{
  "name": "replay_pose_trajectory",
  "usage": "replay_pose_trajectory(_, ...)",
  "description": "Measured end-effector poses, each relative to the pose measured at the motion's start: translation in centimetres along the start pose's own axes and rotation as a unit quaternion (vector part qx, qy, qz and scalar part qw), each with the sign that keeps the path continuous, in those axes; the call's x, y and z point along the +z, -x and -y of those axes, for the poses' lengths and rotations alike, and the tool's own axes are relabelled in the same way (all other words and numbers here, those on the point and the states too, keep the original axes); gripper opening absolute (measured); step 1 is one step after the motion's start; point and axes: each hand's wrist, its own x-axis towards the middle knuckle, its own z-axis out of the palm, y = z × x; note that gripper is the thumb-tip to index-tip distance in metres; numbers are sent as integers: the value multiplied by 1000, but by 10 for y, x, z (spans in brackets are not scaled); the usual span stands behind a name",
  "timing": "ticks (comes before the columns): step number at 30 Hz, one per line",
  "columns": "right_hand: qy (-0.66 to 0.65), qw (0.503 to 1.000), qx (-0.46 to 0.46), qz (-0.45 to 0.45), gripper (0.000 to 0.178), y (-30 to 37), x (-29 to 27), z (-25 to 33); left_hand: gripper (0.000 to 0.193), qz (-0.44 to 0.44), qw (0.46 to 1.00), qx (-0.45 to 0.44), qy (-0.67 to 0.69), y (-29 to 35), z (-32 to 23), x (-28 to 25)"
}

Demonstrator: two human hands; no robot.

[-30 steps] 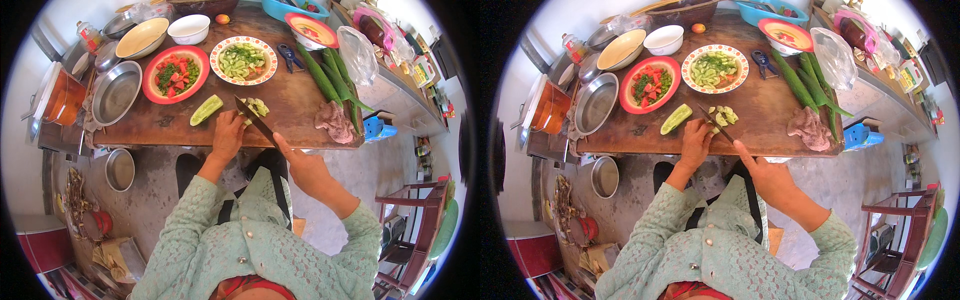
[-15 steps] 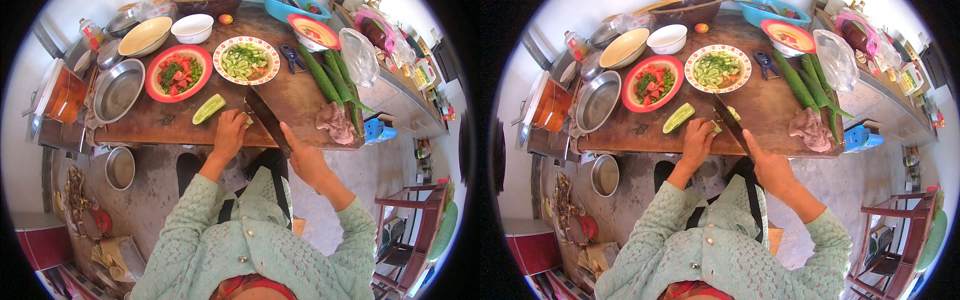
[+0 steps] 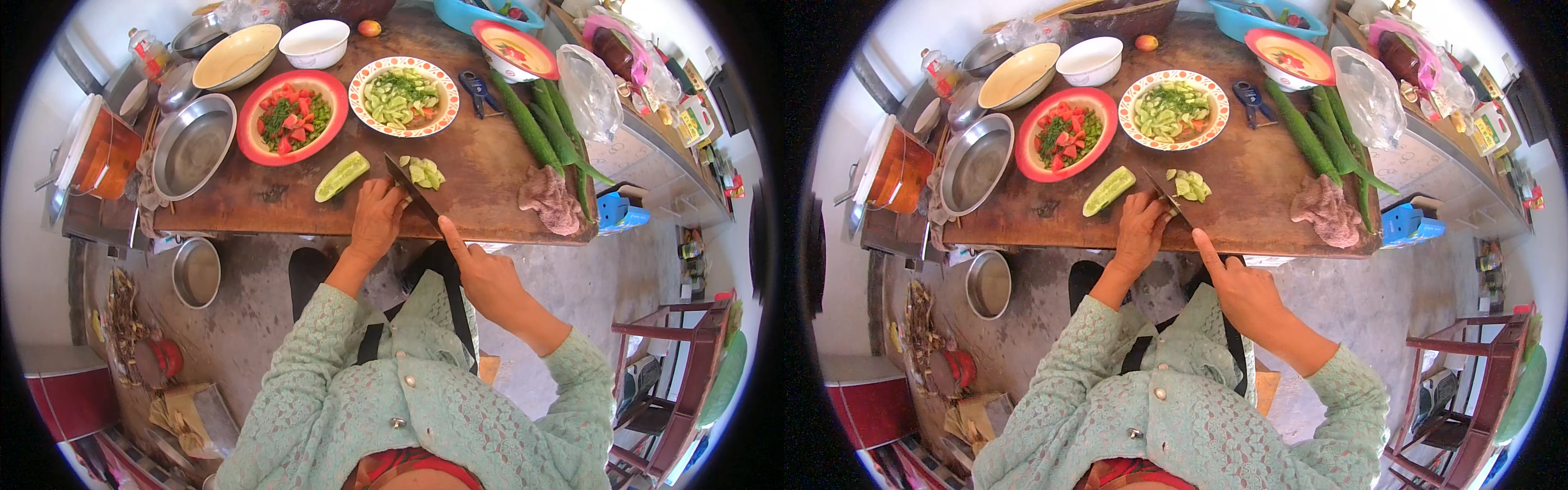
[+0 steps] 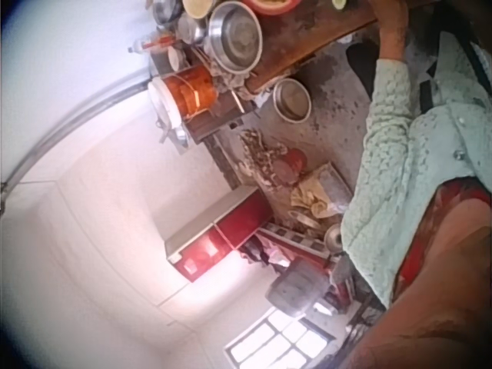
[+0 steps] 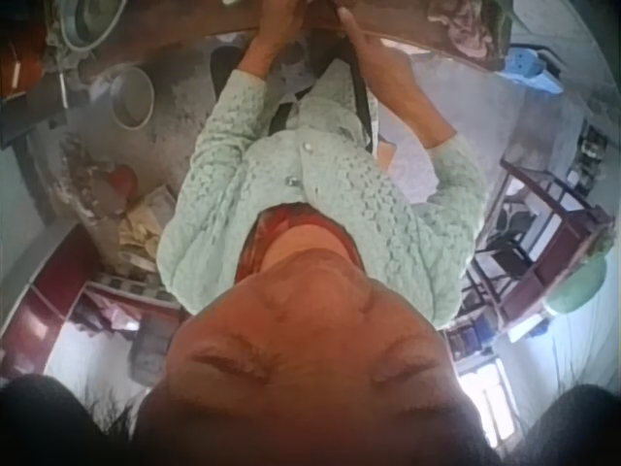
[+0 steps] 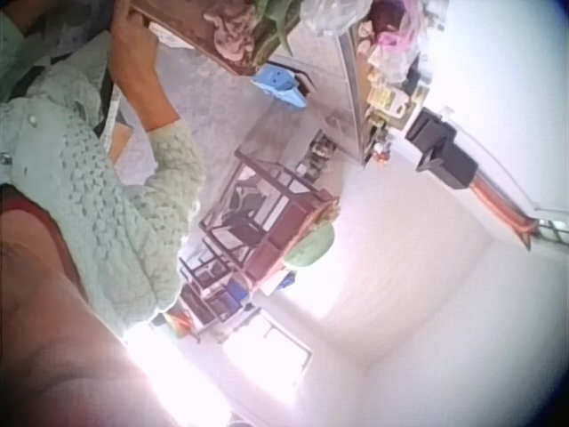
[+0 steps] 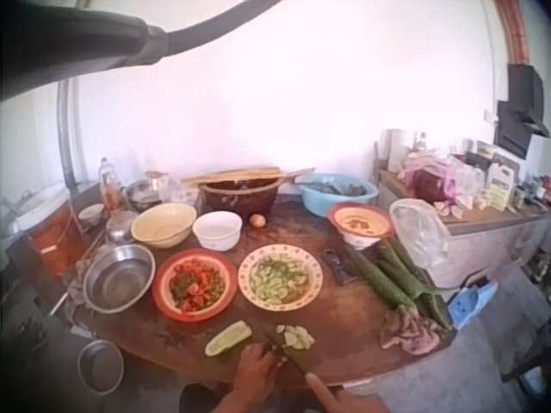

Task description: The person wipes bowls with a cloth, then slices a cucumber on a wooden cutting board using a large knife. The sliced cucumber is transferred to a plate. The person then wipes the cutting board and tends to a wood-burning stove by adding kindling.

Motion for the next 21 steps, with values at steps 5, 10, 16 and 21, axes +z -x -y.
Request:
replay_pose_trajectory(5, -25, 999, -2, -30, 89, -15, -4, -21, 26, 7, 1000, -1, 20, 0, 2, -3)
replay_pose_trajectory(10, -78, 997, 25, -10, 90, -7, -28, -31, 29, -7, 1000, -13, 23, 2, 2, -1)
replay_pose_trajectory(16, -38, 982, -123, -137, 87, -6, -32, -21, 35, 21, 998, 0, 60, -4, 4, 3)
replay_pose_trajectory(21, 7, 995, -77, -63, 87, 3, -19, -21, 33, 30, 998, -7, 61, -4, 6, 5)
